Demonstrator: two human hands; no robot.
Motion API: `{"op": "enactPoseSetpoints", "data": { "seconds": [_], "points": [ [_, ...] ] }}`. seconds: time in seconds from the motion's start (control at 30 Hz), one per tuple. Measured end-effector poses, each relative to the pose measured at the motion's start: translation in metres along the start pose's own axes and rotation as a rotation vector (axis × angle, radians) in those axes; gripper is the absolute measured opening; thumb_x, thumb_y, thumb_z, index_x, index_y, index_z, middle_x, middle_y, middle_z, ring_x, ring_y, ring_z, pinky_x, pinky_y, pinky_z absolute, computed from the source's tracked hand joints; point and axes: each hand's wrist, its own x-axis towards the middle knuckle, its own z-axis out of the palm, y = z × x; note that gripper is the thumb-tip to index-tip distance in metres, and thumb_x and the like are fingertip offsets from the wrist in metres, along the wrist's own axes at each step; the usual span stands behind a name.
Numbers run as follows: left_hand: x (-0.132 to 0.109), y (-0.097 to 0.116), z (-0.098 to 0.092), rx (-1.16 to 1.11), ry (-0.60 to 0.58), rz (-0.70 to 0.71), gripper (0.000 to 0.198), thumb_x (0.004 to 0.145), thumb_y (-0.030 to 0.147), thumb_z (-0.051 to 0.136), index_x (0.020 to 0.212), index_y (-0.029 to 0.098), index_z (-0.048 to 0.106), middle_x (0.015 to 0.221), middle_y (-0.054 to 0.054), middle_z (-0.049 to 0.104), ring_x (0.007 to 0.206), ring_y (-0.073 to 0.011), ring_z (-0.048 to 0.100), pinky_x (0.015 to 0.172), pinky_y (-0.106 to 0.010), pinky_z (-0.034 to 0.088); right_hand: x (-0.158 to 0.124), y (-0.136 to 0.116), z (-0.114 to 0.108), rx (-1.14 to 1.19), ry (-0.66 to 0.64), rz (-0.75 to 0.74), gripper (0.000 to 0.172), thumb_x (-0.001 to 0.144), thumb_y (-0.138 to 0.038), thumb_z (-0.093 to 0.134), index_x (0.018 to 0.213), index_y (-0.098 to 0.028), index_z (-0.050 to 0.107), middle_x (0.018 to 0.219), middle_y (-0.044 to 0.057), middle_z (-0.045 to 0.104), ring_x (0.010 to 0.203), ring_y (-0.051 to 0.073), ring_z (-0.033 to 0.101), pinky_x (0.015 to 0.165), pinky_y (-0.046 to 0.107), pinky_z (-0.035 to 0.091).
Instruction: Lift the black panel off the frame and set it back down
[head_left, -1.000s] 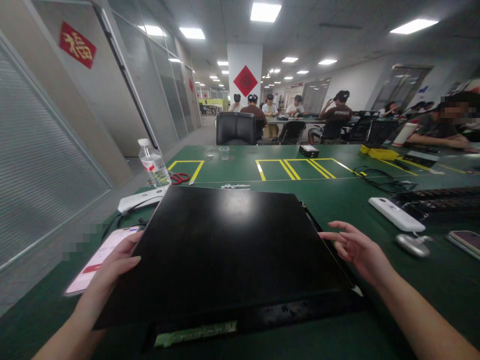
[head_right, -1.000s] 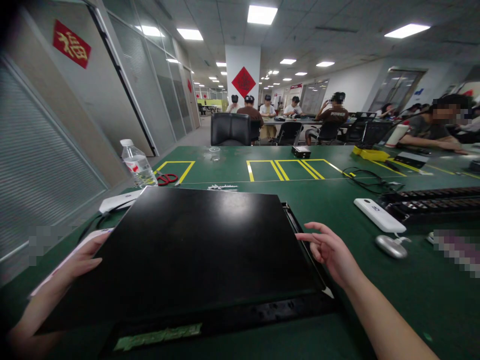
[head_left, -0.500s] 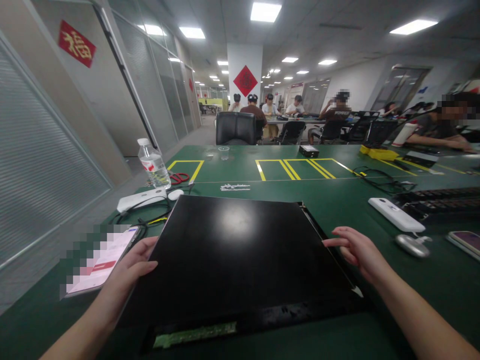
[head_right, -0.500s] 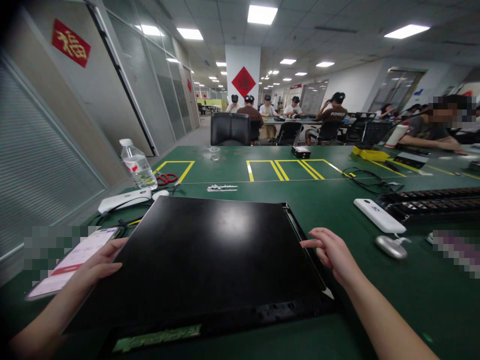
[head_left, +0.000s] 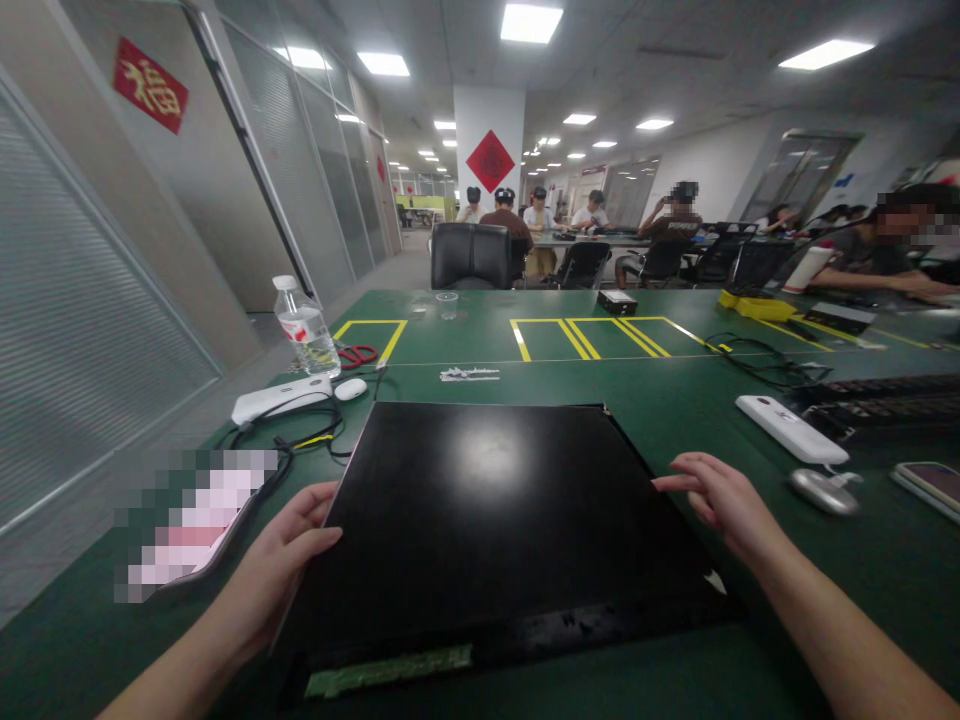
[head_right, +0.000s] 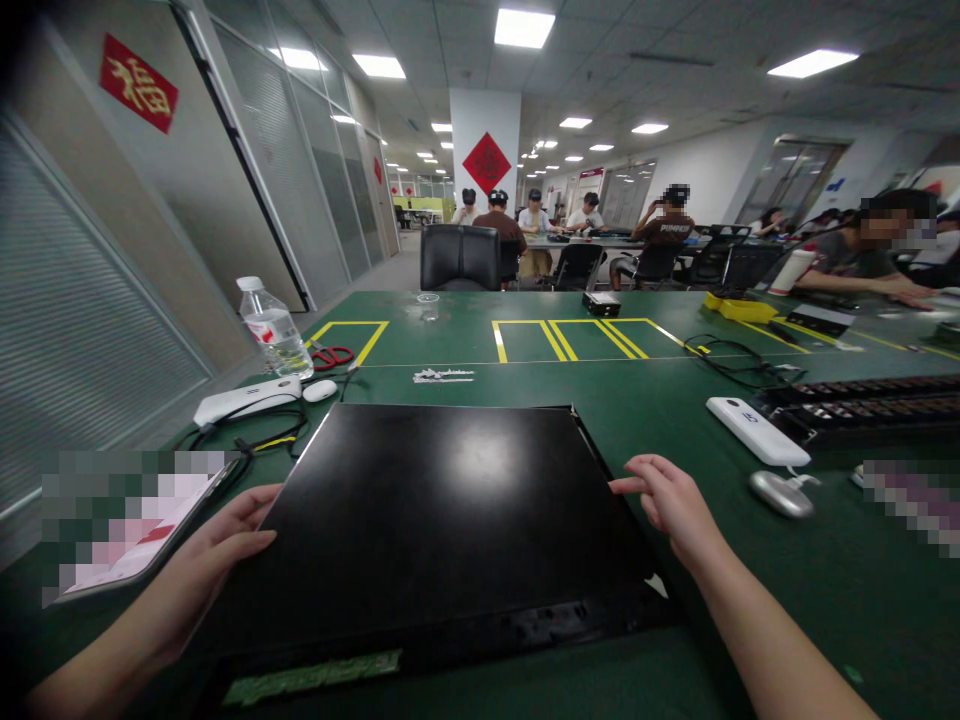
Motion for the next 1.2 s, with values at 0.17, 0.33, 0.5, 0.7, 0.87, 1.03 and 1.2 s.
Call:
{"op": "enactPoseSetpoints", "data": {
  "seconds": [0.17, 0.33, 0.5, 0.7, 0.87, 1.03, 1.2],
  "points": [
    [-0.001, -0.001, 0.004, -0.014, 0.03, -0.01, 0.053, 0.058, 0.02, 0.087, 0.106, 0.024, 0.065, 0.109, -0.005, 0.077, 0.091, -0.0323, 0.075, 0.071, -0.038, 0.061, 0.002, 0.003, 0.0, -0.027, 0.0, -0.005, 0.027, 0.071, -0.043, 0.065, 0.083, -0.021, 0.057, 0.072, 0.01, 0.076, 0.031, 0.003, 0.027, 0.035, 0.021, 0.015],
    [0.002, 0.001, 0.008, -0.034, 0.062, -0.069, 0.062, 0.047, 0.019, 0.092, 0.101, 0.023, 0.064, 0.105, -0.004, 0.077, 0.085, -0.0313, 0.076, 0.068, -0.038, 0.061, 0.004, 0.006, 0.0, -0.072, -0.001, -0.012, 0.03, 0.07, -0.046, 0.065, 0.084, -0.02, 0.057, 0.073, 0.01, 0.076, 0.032, 0.004, 0.028, 0.036, 0.021, 0.015],
    [0.003, 0.002, 0.008, -0.043, 0.061, -0.092, 0.062, 0.046, 0.019, 0.093, 0.101, 0.023, 0.063, 0.106, -0.003, 0.077, 0.083, -0.0294, 0.076, 0.066, -0.036, 0.06, 0.001, 0.006, 0.0, -0.137, -0.009, -0.021, 0.033, 0.071, -0.049, 0.064, 0.085, -0.02, 0.056, 0.075, 0.009, 0.077, 0.034, 0.004, 0.03, 0.038, 0.021, 0.017],
    [0.004, -0.001, 0.004, -0.047, 0.029, -0.112, 0.063, 0.049, 0.02, 0.093, 0.104, 0.023, 0.062, 0.108, -0.004, 0.077, 0.08, -0.0282, 0.076, 0.068, -0.037, 0.06, 0.0, 0.006, 0.0, -0.274, 0.001, -0.052, 0.03, 0.072, -0.049, 0.061, 0.085, -0.022, 0.057, 0.08, 0.007, 0.077, 0.037, 0.006, 0.032, 0.04, 0.023, 0.022],
    [0.007, -0.002, 0.002, -0.05, 0.015, -0.114, 0.065, 0.05, 0.019, 0.093, 0.106, 0.023, 0.062, 0.111, -0.005, 0.077, 0.083, -0.0293, 0.076, 0.072, -0.038, 0.061, -0.001, 0.007, 0.001, -0.396, 0.013, -0.103, 0.028, 0.074, -0.049, 0.058, 0.084, -0.023, 0.06, 0.079, 0.005, 0.077, 0.038, 0.009, 0.036, 0.042, 0.026, 0.029],
    [0.007, -0.004, -0.002, -0.032, 0.0, -0.103, 0.062, 0.053, 0.019, 0.093, 0.108, 0.022, 0.063, 0.114, -0.006, 0.076, 0.084, -0.0287, 0.076, 0.076, -0.039, 0.061, -0.003, 0.008, 0.003, -0.525, 0.039, -0.212, 0.023, 0.073, -0.045, 0.058, 0.08, -0.024, 0.064, 0.075, 0.004, 0.076, 0.056, 0.018, 0.06, 0.053, 0.029, 0.039],
    [0.009, -0.004, -0.003, -0.024, -0.012, -0.105, 0.062, 0.055, 0.018, 0.093, 0.109, 0.022, 0.064, 0.117, -0.007, 0.075, 0.098, -0.0319, 0.074, 0.082, -0.041, 0.06, -0.003, 0.008, 0.004, -0.62, 0.033, -0.233, 0.024, 0.073, -0.047, 0.056, 0.079, -0.025, 0.065, 0.075, 0.001, 0.076, 0.065, 0.02, 0.065, 0.059, 0.03, 0.042]
  ]
}}
